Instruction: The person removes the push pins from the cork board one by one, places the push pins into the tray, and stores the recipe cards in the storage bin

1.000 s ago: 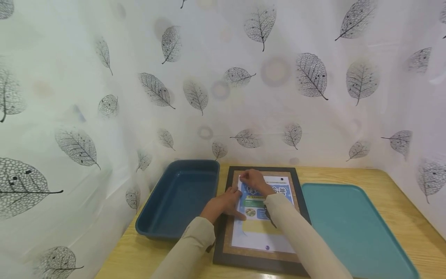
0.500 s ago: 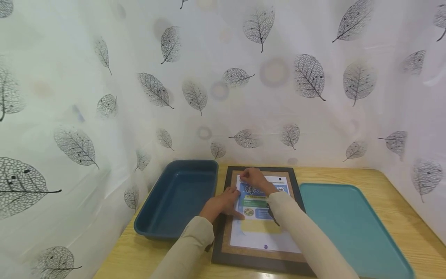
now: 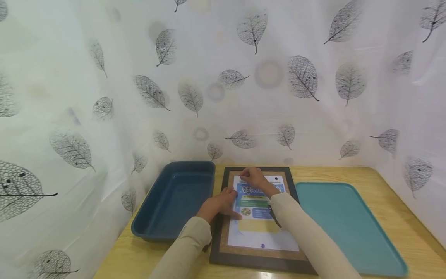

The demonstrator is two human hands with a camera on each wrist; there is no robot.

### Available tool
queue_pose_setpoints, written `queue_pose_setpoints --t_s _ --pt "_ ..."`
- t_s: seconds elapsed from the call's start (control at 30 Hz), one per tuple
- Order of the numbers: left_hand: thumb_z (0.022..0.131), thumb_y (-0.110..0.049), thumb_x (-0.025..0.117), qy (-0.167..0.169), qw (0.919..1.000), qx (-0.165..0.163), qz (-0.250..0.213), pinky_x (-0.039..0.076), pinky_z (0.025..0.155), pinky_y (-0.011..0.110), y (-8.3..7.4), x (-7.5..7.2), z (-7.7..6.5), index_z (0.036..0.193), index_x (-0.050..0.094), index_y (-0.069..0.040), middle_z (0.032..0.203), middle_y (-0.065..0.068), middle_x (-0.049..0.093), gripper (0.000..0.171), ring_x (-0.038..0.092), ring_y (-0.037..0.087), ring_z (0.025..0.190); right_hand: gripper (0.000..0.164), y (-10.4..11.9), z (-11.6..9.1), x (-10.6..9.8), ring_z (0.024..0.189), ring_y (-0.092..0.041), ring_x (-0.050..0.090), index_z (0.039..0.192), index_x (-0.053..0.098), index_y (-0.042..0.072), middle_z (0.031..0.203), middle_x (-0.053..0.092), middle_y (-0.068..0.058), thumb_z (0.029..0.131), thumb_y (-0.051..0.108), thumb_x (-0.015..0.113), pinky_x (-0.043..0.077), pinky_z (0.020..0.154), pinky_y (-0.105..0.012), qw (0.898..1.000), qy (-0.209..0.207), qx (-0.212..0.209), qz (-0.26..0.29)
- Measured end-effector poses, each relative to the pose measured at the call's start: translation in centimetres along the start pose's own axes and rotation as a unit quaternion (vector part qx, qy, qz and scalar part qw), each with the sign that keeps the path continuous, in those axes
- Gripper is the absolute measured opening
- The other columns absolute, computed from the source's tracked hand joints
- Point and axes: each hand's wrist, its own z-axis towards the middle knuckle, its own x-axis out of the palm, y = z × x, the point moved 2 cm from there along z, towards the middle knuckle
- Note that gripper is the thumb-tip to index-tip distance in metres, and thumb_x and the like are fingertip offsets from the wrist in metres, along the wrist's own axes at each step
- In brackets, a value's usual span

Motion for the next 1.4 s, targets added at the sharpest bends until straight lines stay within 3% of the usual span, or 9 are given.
queue_pose_setpoints --t_s 0.47,0.63,1.07,1.4 --pt "0.080 -0.060 0.085 -0.004 1.0000 0.000 -0.008 0.031 0.123 0.050 -0.1 -0.1 -0.2 0.160 0.037 -0.013 0.172 0.010 0.024 0.105 0.023 0.031 0.158 0.016 -1.7 -1.0 -2.3 0.095 -0.027 0.073 0.110 0.075 0.000 0.101 0.076 -0.012 0.098 0.010 0.071 0.060 0.088 -0.043 0.999 -0.037 -0.002 0.000" --pt "0.080 -0.060 0.084 -0.003 1.0000 0.008 0.000 0.031 0.123 0.048 -0.2 -0.2 -0.3 0.160 0.036 -0.011 0.171 0.012 0.024 0.106 0.022 0.031 0.157 0.018 -1.8 -1.7 -3.2 0.095 -0.031 0.073 0.110 0.074 -0.005 0.101 0.076 -0.016 0.098 0.007 0.070 0.061 0.086 -0.045 0.999 -0.040 -0.016 0.003" --pt "0.080 -0.061 0.084 -0.001 1.0000 0.003 0.003 0.029 0.124 0.049 -0.2 -0.5 -0.6 0.160 0.036 -0.010 0.171 0.012 0.026 0.107 0.023 0.031 0.157 0.014 -2.6 -2.9 -4.5 0.092 -0.028 0.072 0.108 0.074 -0.002 0.100 0.075 -0.015 0.097 0.007 0.071 0.061 0.084 -0.042 0.999 -0.033 -0.002 -0.006" --pt "0.079 -0.061 0.085 -0.002 1.0000 -0.005 -0.003 0.029 0.124 0.049 -0.2 -0.2 -0.3 0.161 0.036 -0.012 0.171 0.010 0.025 0.107 0.022 0.029 0.158 0.014 -3.3 -4.0 -5.7 0.091 -0.031 0.072 0.106 0.073 -0.005 0.098 0.075 -0.016 0.096 0.005 0.071 0.061 0.084 -0.046 0.998 -0.043 -0.022 -0.029"
